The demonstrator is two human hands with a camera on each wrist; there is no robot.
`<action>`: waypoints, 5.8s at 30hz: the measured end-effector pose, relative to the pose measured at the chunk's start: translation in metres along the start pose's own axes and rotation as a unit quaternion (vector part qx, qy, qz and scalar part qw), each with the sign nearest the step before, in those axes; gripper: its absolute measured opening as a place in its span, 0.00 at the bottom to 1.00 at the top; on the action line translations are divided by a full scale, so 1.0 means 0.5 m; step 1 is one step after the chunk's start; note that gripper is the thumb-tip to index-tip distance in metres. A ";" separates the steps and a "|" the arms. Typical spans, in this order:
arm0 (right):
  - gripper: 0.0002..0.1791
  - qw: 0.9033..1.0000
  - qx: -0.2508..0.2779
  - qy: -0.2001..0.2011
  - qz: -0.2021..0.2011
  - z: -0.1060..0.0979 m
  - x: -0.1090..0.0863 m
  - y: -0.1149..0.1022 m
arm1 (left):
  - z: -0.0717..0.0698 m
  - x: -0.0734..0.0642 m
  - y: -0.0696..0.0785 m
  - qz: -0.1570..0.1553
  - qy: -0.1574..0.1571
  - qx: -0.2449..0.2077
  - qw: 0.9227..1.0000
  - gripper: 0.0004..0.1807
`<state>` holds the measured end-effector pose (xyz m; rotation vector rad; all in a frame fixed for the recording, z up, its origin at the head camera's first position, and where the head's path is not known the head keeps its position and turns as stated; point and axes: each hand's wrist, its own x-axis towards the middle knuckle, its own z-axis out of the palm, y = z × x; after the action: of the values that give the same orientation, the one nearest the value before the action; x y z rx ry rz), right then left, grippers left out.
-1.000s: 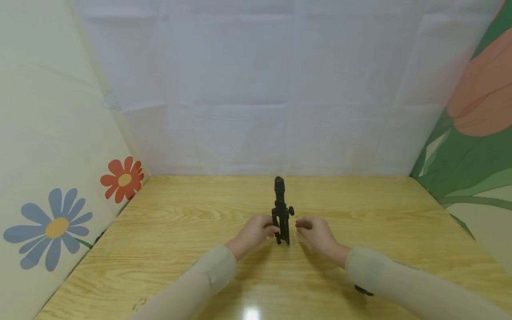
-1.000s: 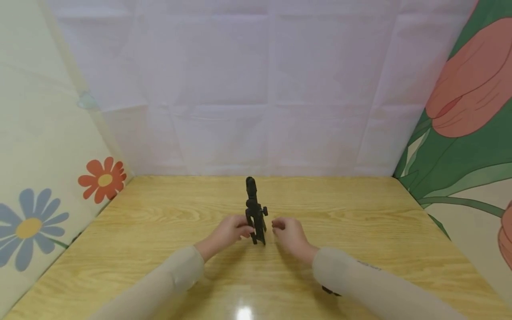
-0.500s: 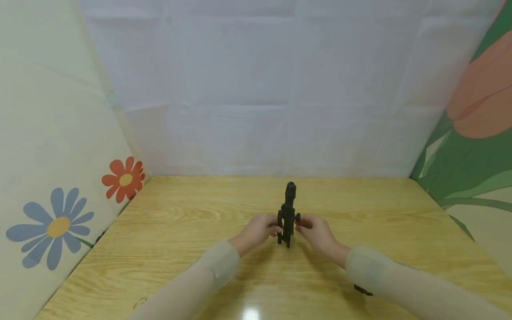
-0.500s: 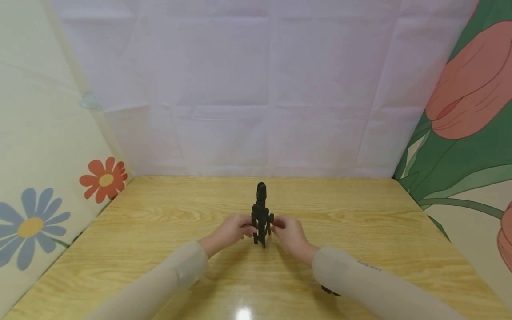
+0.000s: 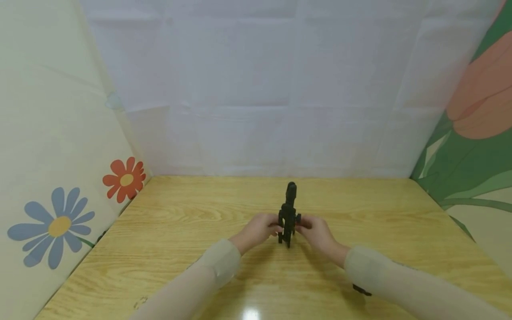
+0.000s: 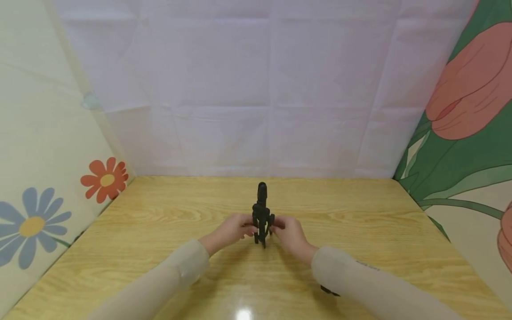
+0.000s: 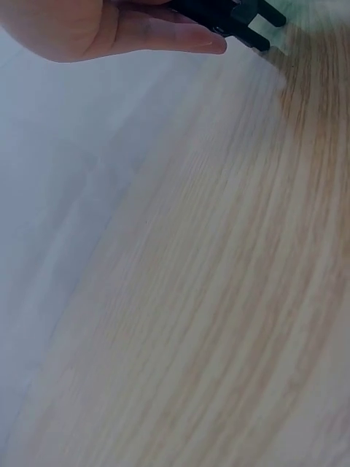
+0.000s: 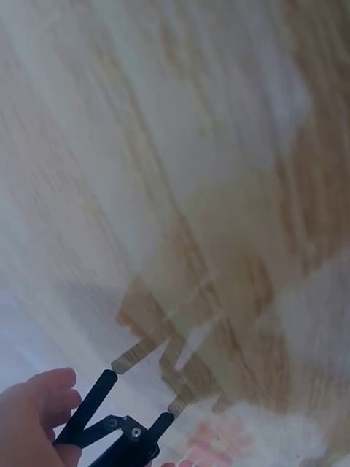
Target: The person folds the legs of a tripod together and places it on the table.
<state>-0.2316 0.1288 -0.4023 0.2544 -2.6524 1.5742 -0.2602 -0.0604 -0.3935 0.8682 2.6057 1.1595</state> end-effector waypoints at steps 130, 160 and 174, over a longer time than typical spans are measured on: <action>0.06 0.988 -0.113 -0.032 -0.102 0.012 0.018 0.008 | 0.021 -0.006 0.032 0.025 0.041 0.029 0.998 0.03; 0.31 0.964 0.034 -0.263 -0.029 -0.048 0.059 -0.002 | -0.089 -0.036 0.094 -0.065 0.026 -0.015 0.997 0.28; 0.30 0.976 0.057 -0.209 -0.017 -0.015 0.052 0.007 | -0.092 0.005 0.164 -0.029 0.094 -0.040 0.994 0.33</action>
<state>-0.2581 0.1340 -0.3985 0.7077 -2.8277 1.8412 -0.2429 -0.0445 -0.3024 0.6944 2.6878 1.3822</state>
